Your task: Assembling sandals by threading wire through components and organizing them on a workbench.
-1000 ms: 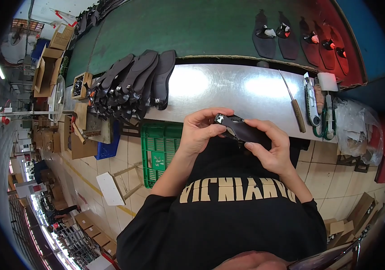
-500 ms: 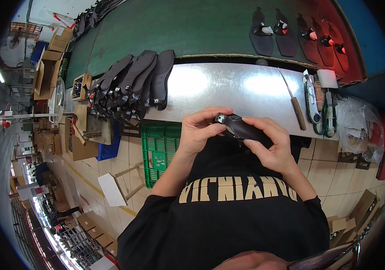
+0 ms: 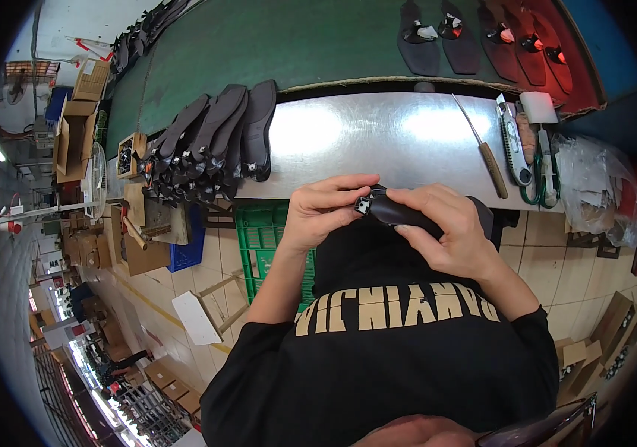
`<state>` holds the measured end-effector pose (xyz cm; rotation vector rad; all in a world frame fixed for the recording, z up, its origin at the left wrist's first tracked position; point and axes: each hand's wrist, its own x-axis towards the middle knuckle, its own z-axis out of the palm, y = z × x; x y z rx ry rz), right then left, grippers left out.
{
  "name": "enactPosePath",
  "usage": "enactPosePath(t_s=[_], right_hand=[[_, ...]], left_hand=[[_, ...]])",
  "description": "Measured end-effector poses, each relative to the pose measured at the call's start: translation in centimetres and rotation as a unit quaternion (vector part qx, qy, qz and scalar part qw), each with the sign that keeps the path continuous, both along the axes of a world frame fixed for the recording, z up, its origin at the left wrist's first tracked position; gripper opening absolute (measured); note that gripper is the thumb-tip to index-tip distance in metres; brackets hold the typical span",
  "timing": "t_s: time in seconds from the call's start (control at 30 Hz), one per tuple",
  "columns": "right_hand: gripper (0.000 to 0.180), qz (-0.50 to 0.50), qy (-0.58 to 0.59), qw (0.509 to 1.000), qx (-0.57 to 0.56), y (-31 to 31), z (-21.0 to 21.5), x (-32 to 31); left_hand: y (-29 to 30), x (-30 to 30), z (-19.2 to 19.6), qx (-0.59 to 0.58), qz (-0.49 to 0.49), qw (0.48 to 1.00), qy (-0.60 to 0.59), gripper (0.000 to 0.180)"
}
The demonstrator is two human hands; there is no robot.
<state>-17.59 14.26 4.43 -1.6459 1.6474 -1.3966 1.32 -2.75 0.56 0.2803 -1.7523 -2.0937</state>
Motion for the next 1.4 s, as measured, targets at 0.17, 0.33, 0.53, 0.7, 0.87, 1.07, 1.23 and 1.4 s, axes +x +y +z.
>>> enactPosePath(t_s=[0.17, 0.33, 0.53, 0.7, 0.87, 1.07, 1.23, 1.4], right_hand=[[0.041, 0.002, 0.025, 1.0, -0.004, 0.0, -0.1, 0.4], [0.04, 0.0, 0.023, 1.0, -0.004, 0.0, -0.1, 0.6], [0.042, -0.017, -0.084, 0.996, 0.032, 0.0, -1.7, 0.5], [0.022, 0.011, -0.15, 0.983, 0.103, 0.1, -3.0, 0.5], [0.018, -0.017, -0.048, 0.997, 0.056, -0.3, -3.2, 1.0], [0.02, 0.006, 0.059, 0.998, 0.014, -0.3, -3.2, 0.8], [0.027, 0.047, 0.02, 0.998, 0.037, -0.1, -3.2, 0.5], [0.027, 0.029, -0.024, 0.997, 0.061, 0.1, -3.6, 0.9]], left_hand=[[0.0, -0.3, 0.0, 0.022, -0.032, 0.999, 0.023, 0.037], [0.2, -0.3, 0.1, 0.009, -0.039, 0.999, 0.028, 0.036], [1.2, -0.4, 0.6, -0.002, -0.015, 0.999, -0.052, 0.036], [2.2, -0.4, -0.3, 0.068, 0.022, 0.993, -0.09, 0.038], [3.0, -0.8, 0.2, 0.078, 0.045, 0.988, -0.123, 0.039], [3.7, -1.2, 0.6, 0.114, 0.096, 0.979, -0.138, 0.04], [3.5, -1.1, 0.2, 0.135, 0.095, 0.974, -0.157, 0.041], [3.4, -1.5, 0.4, 0.124, 0.111, 0.971, -0.171, 0.041]])
